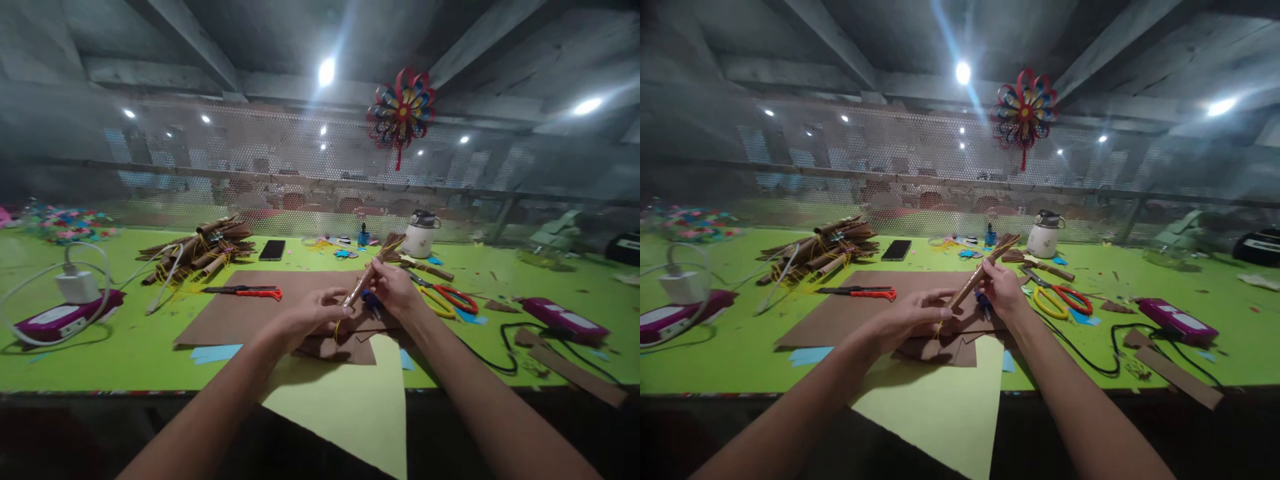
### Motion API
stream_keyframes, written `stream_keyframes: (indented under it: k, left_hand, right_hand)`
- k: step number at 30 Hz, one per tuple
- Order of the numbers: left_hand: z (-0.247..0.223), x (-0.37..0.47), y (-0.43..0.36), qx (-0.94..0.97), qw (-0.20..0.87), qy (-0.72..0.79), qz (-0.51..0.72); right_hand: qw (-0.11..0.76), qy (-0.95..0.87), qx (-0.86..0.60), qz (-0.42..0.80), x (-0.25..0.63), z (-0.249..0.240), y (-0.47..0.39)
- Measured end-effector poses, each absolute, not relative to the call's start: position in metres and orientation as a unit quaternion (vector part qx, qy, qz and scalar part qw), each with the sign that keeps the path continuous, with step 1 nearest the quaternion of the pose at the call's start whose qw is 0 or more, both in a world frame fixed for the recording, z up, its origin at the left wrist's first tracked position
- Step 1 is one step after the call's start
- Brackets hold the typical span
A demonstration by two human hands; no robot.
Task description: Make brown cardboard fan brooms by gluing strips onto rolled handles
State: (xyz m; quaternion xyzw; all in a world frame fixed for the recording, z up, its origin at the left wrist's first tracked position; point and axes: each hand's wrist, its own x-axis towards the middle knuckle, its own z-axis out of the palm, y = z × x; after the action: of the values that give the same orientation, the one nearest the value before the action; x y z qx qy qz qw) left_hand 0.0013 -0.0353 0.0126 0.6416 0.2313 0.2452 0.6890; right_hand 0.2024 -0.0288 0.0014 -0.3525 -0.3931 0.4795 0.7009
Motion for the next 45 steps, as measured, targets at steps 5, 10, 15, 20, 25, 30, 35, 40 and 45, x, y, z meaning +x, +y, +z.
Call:
stream_keyframes:
  k: [5, 10, 15, 20, 25, 30, 35, 40, 45]
  left_hand:
    - [0.033, -0.007, -0.027, 0.627, 0.578, 0.337, 0.399]
    - [0.062, -0.018, -0.010, 0.616, 0.510, 0.322, 0.507]
    - [0.063, 0.000, 0.009, 0.654, 0.522, 0.328, 0.438]
    - [0.047, 0.023, 0.021, 0.648, 0.628, 0.241, 0.357]
    - [0.031, 0.030, 0.020, 0.595, 0.718, 0.157, 0.325]
    - [0.025, 0.027, 0.018, 0.560, 0.754, 0.144, 0.312]
    - [0.020, 0.025, 0.014, 0.570, 0.770, 0.107, 0.264]
    - [0.018, 0.024, 0.016, 0.568, 0.763, 0.092, 0.295]
    - [0.030, 0.010, 0.027, 0.535, 0.753, 0.117, 0.365]
  right_hand:
    - [0.693, -0.405, -0.335, 0.494, 0.203, 0.004, -0.030]
    - [0.651, -0.456, -0.294, 0.531, 0.193, 0.006, -0.038]
    - [0.589, -0.495, -0.261, 0.584, 0.183, 0.007, -0.049]
    - [0.560, -0.492, -0.271, 0.609, 0.176, 0.006, -0.053]
    - [0.549, -0.503, -0.260, 0.615, 0.173, 0.002, -0.050]
    - [0.532, -0.504, -0.247, 0.634, 0.170, 0.001, -0.049]
    - [0.544, -0.494, -0.274, 0.620, 0.170, 0.003, -0.049]
    - [0.542, -0.508, -0.339, 0.577, 0.172, 0.004, -0.049]
    - [0.485, -0.530, -0.312, 0.621, 0.181, 0.008, -0.054]
